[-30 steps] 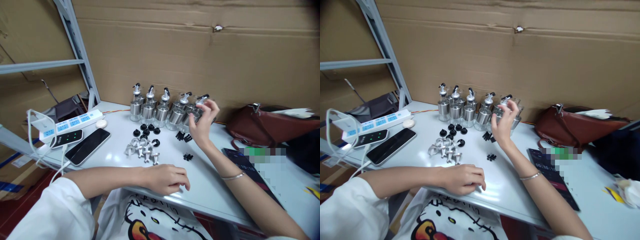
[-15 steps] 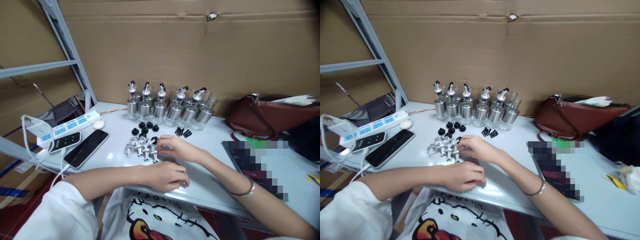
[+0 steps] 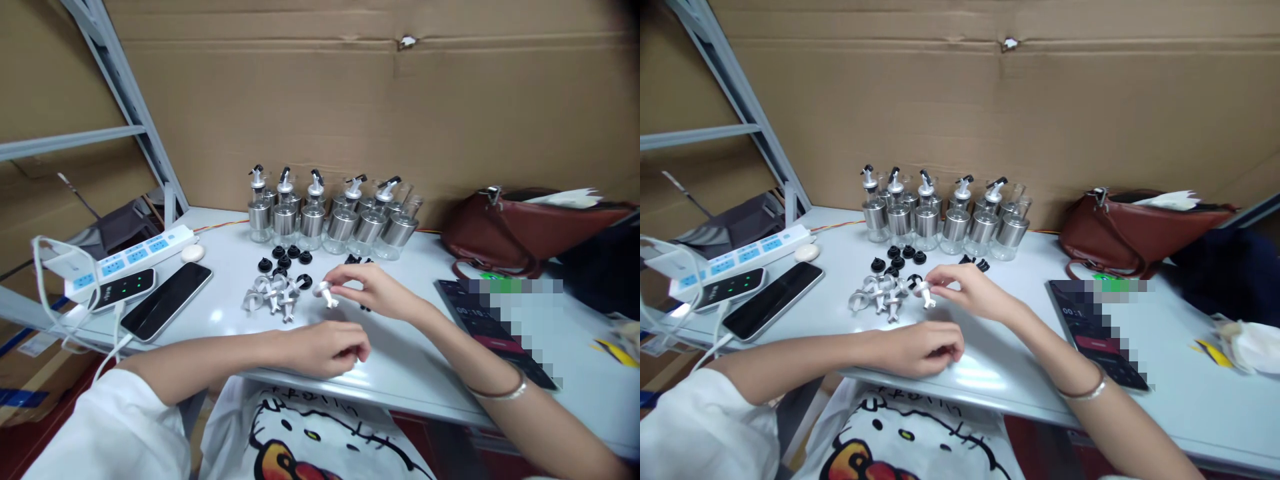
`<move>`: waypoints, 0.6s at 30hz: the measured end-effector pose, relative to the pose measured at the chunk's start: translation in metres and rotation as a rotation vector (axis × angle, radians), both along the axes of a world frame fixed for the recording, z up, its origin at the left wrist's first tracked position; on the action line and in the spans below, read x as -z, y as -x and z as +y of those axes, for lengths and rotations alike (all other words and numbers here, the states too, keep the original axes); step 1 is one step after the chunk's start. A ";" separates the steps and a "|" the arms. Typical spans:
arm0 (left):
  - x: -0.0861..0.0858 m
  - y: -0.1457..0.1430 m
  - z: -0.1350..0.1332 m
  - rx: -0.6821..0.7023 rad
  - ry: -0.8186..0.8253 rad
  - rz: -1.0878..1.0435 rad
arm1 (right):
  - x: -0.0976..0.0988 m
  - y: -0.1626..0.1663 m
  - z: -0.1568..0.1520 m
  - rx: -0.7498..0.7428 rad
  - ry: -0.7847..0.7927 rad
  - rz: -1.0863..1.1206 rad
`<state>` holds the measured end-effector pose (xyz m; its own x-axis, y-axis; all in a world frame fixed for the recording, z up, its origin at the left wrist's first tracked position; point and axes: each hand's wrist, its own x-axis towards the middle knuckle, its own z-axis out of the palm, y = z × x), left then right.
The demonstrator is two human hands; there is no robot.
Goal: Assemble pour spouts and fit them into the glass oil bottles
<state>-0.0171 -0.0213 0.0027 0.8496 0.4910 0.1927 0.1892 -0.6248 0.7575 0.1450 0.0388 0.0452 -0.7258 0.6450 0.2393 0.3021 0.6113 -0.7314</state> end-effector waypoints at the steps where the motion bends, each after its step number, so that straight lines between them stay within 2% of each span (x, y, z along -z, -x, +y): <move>1: -0.002 0.000 0.000 -0.039 0.092 -0.008 | -0.002 -0.006 0.002 0.008 0.085 0.053; 5: -0.007 0.000 0.007 -0.106 0.547 -0.116 | -0.003 -0.025 0.009 -0.022 0.382 0.157; 8: -0.003 -0.002 0.014 -0.077 0.780 -0.267 | -0.001 -0.030 0.012 -0.064 0.445 0.144; 14: 0.002 -0.004 0.014 -0.130 0.954 -0.343 | 0.000 -0.025 0.009 -0.182 0.457 0.072; 18: -0.003 -0.004 0.014 -0.151 1.036 -0.380 | 0.003 -0.021 0.008 -0.141 0.457 0.069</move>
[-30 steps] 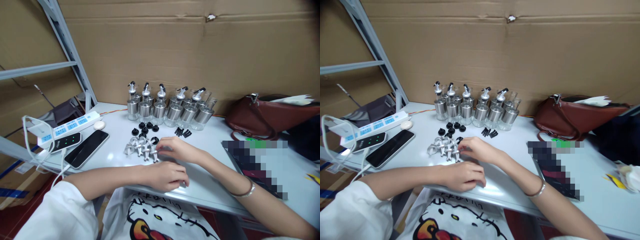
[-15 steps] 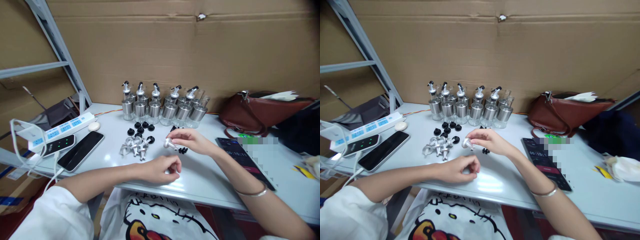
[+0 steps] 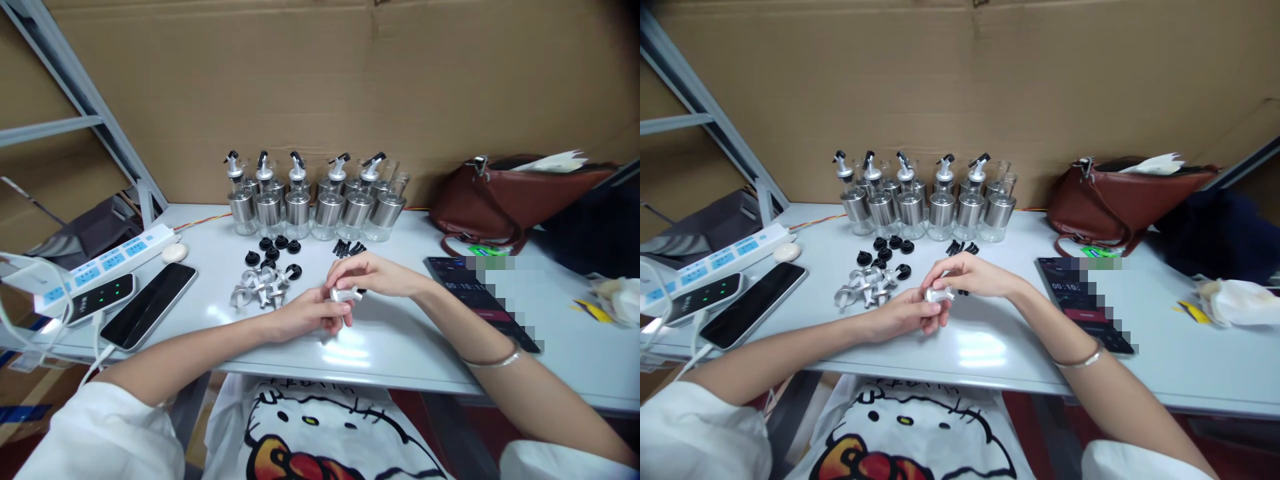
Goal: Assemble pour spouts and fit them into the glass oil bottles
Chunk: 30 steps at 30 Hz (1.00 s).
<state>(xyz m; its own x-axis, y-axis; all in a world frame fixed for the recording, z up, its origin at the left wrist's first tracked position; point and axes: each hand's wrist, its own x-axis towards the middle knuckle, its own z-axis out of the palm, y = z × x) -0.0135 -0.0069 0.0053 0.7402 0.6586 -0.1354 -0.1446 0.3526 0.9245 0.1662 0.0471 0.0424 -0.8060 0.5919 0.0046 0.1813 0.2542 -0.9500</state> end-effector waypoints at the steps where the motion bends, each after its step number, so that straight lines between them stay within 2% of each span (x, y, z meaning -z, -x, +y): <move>1: -0.001 0.000 0.000 -0.015 0.033 -0.012 | 0.001 0.000 0.000 0.033 -0.013 -0.005; 3: -0.001 0.001 0.001 -0.045 0.089 -0.031 | 0.001 -0.002 0.003 0.119 -0.116 -0.034; 5: 0.000 0.001 0.002 -0.066 0.116 -0.053 | 0.001 -0.008 0.007 0.184 -0.299 -0.115; 7: 0.001 0.000 0.003 -0.066 0.126 -0.067 | 0.000 -0.017 0.013 0.175 -0.429 -0.239; 12: 0.002 0.000 0.004 -0.066 0.158 -0.056 | 0.004 -0.036 0.026 0.050 -0.343 -0.413; 18: 0.001 0.000 0.004 -0.095 0.170 -0.024 | 0.014 -0.032 0.027 0.112 -0.346 -0.450; 24: 0.001 -0.001 0.005 -0.110 0.203 -0.020 | 0.013 -0.031 0.028 0.225 -0.488 -0.495; 30: 0.001 -0.001 0.006 -0.129 0.220 -0.040 | 0.013 -0.032 0.027 0.170 -0.494 -0.487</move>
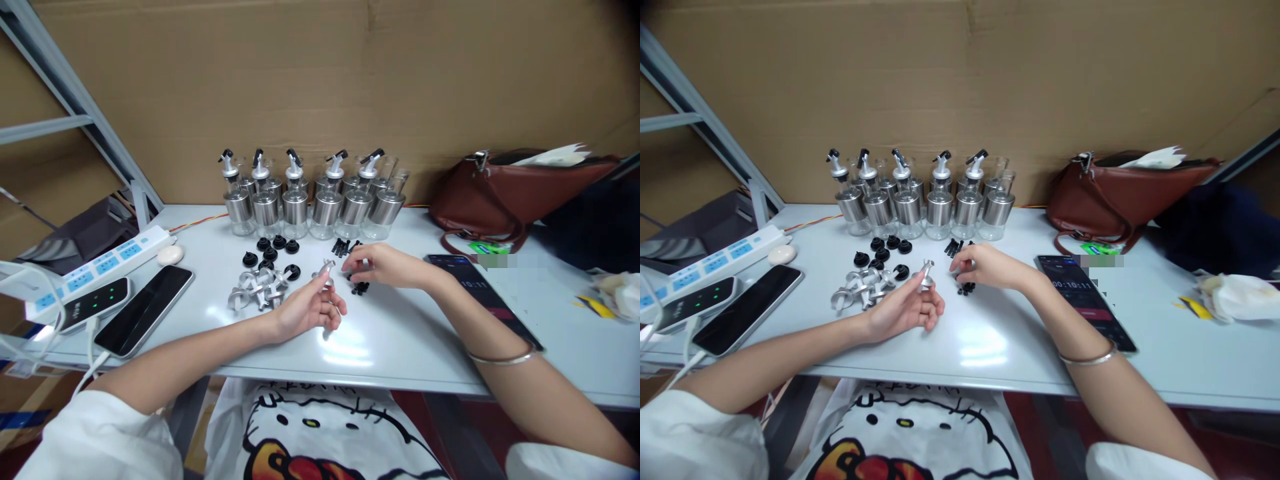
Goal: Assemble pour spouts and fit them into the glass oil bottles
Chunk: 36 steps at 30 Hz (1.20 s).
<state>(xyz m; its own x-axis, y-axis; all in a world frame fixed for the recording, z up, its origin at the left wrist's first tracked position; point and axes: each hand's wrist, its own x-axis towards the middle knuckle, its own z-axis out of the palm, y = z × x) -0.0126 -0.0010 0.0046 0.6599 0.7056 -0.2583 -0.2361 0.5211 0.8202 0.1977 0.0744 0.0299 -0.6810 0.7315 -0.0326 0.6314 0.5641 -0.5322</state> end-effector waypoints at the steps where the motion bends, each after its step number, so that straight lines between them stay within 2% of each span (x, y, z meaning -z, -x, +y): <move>1: 0.000 0.000 0.000 -0.003 0.000 -0.003 | 0.001 0.000 0.000 -0.002 0.007 0.005; 4: 0.001 0.000 0.001 -0.002 0.002 0.002 | 0.003 0.002 0.000 0.056 0.014 0.077; 10: 0.004 -0.001 0.001 -0.018 0.009 -0.005 | -0.004 0.013 -0.011 0.130 0.230 0.554; 13: 0.005 -0.001 0.001 -0.030 0.005 -0.006 | -0.010 0.020 -0.018 0.144 0.212 0.620; 17: 0.006 -0.001 0.001 -0.045 0.004 -0.015 | -0.014 0.026 -0.023 0.162 0.307 0.723; 26: 0.003 -0.002 0.000 -0.047 0.005 0.010 | -0.011 0.030 -0.025 0.173 0.365 0.700; 36: 0.004 -0.002 -0.001 -0.022 -0.046 0.036 | -0.010 0.033 -0.026 0.191 0.314 0.721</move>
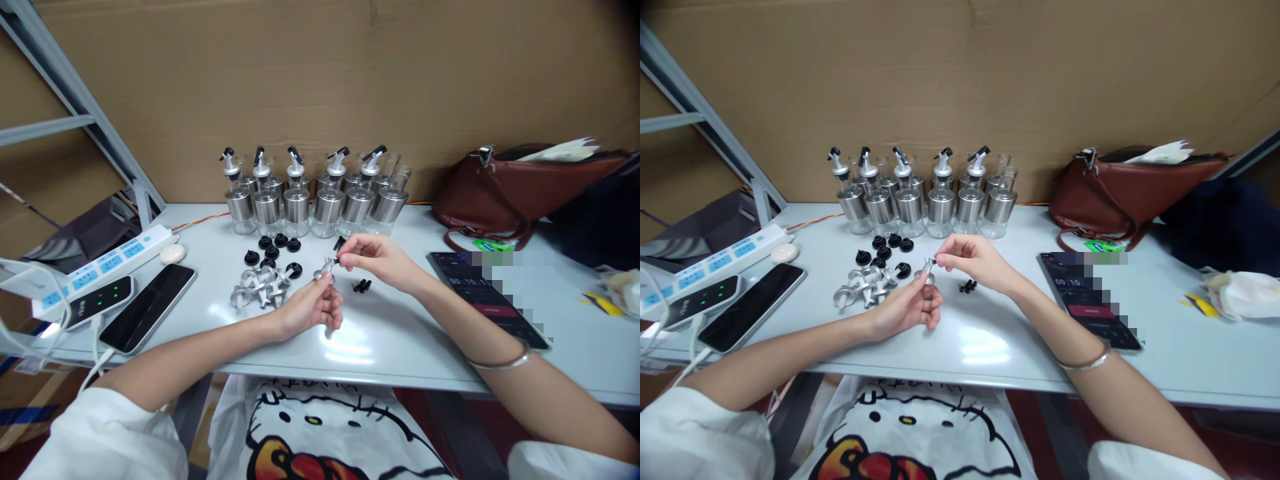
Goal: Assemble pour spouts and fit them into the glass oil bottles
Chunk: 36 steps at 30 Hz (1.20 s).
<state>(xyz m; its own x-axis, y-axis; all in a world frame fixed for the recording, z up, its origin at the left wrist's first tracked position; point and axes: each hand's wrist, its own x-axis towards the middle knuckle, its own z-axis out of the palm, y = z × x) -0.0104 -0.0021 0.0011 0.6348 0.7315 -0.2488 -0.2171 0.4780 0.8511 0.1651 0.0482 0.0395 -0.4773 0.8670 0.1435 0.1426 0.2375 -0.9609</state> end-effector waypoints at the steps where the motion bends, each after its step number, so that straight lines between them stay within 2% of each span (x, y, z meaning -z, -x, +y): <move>1: 0.000 0.000 0.000 0.001 -0.010 0.009 | 0.000 0.000 0.000 -0.002 0.000 0.003; 10: 0.003 0.001 -0.002 -0.002 -0.104 0.062 | 0.000 0.001 -0.002 -0.077 0.058 0.048; 12: 0.003 0.001 -0.002 -0.012 -0.105 0.076 | 0.001 0.000 -0.001 -0.114 0.136 0.086; 16: 0.003 0.000 -0.003 -0.023 -0.123 0.083 | 0.005 -0.003 -0.001 -0.233 0.418 0.162; 18: 0.002 0.000 -0.004 -0.014 -0.137 0.079 | 0.007 -0.005 -0.001 -0.285 0.504 0.200; 23: 0.002 0.001 -0.004 0.004 -0.143 0.080 | 0.010 -0.005 0.001 -0.361 0.539 0.237; 30: -0.003 0.004 -0.002 0.105 -0.131 -0.008 | 0.009 -0.006 -0.002 -0.428 0.620 0.318; 36: -0.003 0.003 -0.004 0.096 -0.150 0.038 | 0.008 -0.002 -0.005 -0.437 0.623 0.322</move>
<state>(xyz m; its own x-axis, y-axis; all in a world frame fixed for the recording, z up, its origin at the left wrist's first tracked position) -0.0139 -0.0060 0.0042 0.6958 0.6985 -0.1671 -0.1426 0.3623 0.9211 0.1671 0.0435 0.0320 -0.8075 0.5787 -0.1148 -0.1440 -0.3820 -0.9129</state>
